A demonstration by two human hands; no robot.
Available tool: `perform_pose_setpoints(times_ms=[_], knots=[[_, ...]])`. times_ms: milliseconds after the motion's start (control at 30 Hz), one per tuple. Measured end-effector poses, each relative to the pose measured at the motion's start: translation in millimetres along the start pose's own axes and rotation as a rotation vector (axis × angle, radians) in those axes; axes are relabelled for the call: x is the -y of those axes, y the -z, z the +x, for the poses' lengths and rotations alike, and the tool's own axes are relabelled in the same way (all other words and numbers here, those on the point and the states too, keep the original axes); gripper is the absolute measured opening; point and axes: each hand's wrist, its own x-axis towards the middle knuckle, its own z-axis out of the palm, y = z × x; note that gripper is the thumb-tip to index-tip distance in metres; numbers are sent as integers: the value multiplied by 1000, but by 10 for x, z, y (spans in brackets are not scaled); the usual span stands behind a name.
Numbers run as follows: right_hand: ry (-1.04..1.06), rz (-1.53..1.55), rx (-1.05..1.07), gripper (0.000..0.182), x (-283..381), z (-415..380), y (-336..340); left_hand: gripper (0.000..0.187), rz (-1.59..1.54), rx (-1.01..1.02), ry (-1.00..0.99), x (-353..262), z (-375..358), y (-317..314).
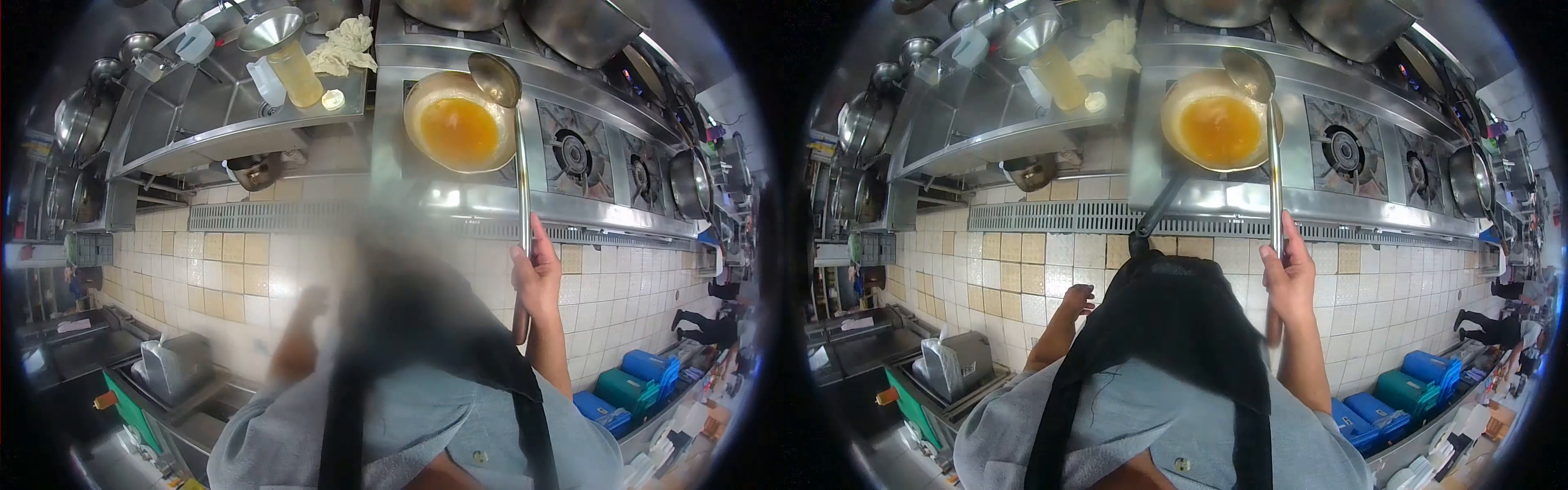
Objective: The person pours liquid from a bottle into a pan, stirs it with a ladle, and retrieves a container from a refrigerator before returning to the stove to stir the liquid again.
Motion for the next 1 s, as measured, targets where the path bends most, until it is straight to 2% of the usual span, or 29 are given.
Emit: perform_pose_setpoints(times_ms=[500, 1000], knots=[[-61, -70, 29, 59, -290, 53, -22, 46, -67, 35, -58, -12, 50, -55], [-96, -21, 7, 61, -265, -23, -8, 44, -46, 24, -58, -63, 74, -55]])
